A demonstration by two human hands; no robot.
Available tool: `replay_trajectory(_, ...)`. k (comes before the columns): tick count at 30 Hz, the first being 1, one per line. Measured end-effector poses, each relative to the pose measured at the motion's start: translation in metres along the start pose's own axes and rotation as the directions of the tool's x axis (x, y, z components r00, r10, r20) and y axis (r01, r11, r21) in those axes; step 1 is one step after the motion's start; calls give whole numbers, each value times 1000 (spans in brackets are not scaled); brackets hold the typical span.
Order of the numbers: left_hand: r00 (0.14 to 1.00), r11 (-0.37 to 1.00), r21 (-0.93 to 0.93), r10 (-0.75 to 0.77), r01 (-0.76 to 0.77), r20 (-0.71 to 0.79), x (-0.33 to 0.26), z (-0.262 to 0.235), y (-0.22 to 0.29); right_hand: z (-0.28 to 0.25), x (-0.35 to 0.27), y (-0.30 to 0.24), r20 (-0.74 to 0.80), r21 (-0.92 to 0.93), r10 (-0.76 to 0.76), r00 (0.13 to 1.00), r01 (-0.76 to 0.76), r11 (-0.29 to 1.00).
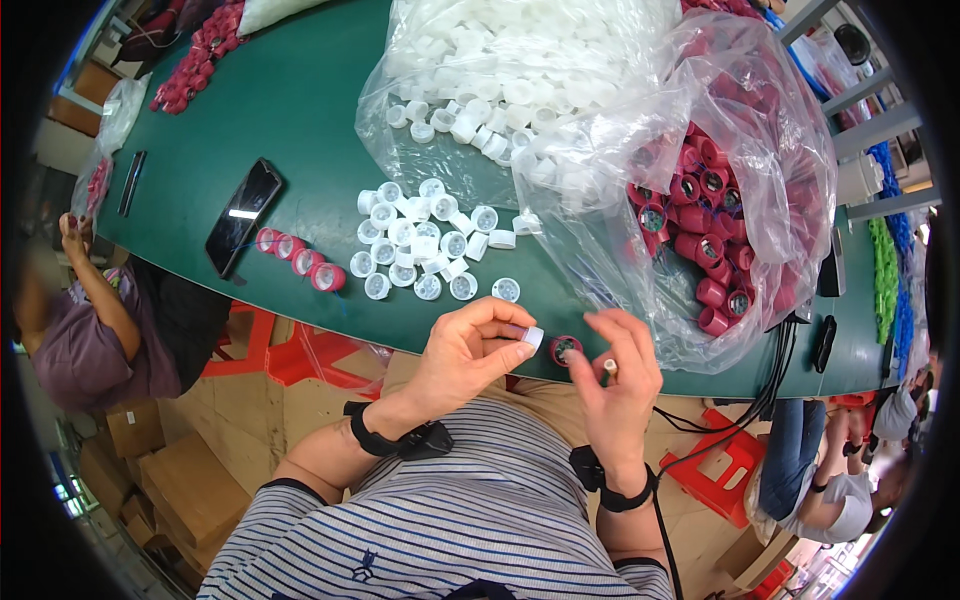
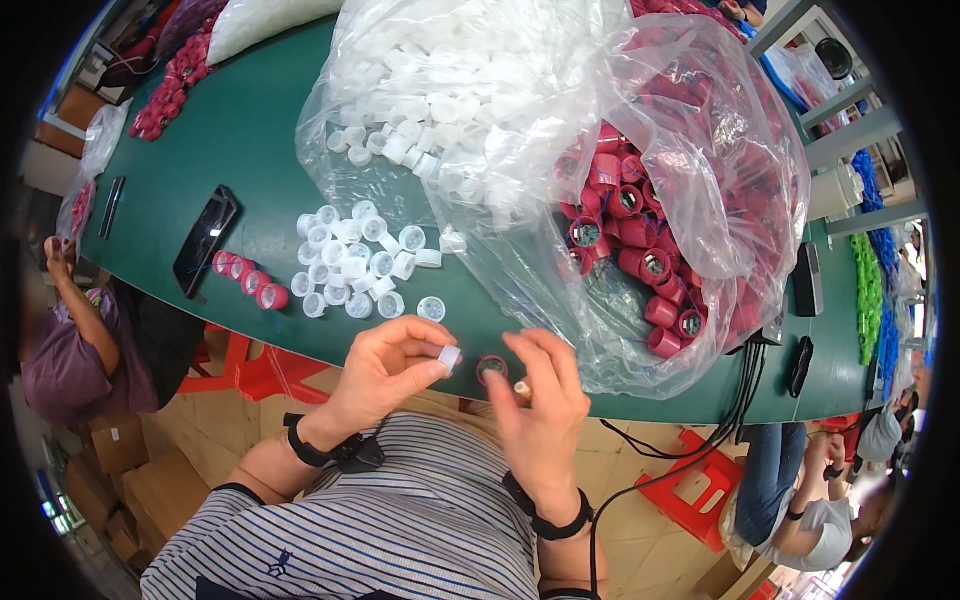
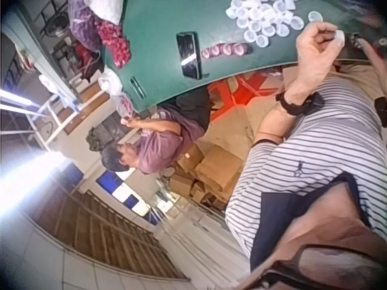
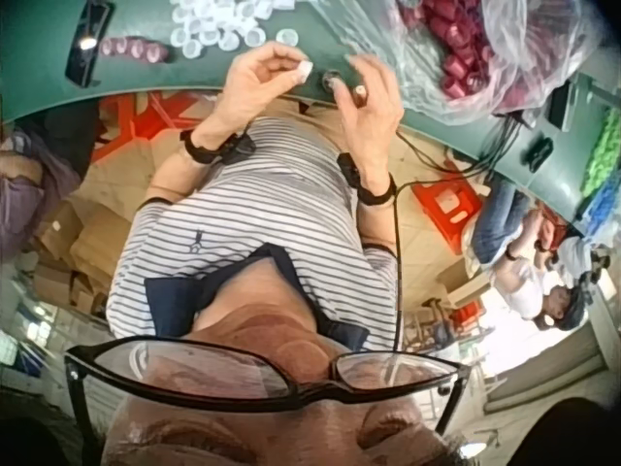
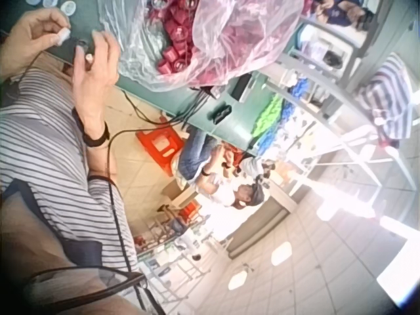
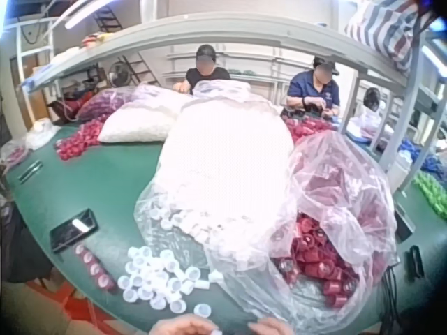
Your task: Assembling plastic components into bottle caps using a wooden pick to press inserts into place.
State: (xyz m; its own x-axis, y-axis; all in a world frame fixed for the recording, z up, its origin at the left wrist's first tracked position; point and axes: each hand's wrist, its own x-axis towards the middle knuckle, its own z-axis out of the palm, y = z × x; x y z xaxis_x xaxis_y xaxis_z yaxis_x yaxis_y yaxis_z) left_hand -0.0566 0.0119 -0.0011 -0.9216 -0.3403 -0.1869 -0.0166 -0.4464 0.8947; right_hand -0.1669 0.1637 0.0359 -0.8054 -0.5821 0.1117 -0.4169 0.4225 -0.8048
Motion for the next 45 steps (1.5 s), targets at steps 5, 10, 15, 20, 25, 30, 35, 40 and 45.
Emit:
replay_trajectory(5,1000,1000,12,-24,24,12,1,0,-1,5,-2,11,-12,-16,-127,992,127,992)
replay_trajectory(10,998,998,-7,-56,56,14,-1,-1,0,15,-5,6,15,-90,-117,993,118,989)
replay_trajectory(15,996,995,-45,-84,85,28,1,-4,0,18,-3,1,21,-156,-139,990,141,978)
replay_trajectory(20,994,992,-73,-99,101,37,-1,-6,1,19,-4,-4,51,-272,-245,968,249,929)
replay_trajectory(25,995,987,-135,-87,92,42,-1,-7,0,17,-4,-6,72,-275,-258,964,268,923)
replay_trajectory(30,997,990,-118,-71,74,29,-1,-7,-1,17,-4,-8,90,-292,-263,961,278,915)
replay_trajectory(35,999,996,-82,-23,26,27,-1,-7,-2,18,-3,-8,95,-301,-278,956,294,907)
replay_trajectory(40,999,998,-47,-42,41,-11,-2,-3,3,17,-3,-9,108,-306,-271,957,291,907)
replay_trajectory(45,998,998,-27,-61,60,-26,-1,-2,8,18,-2,-9,112,-302,-279,954,300,905)
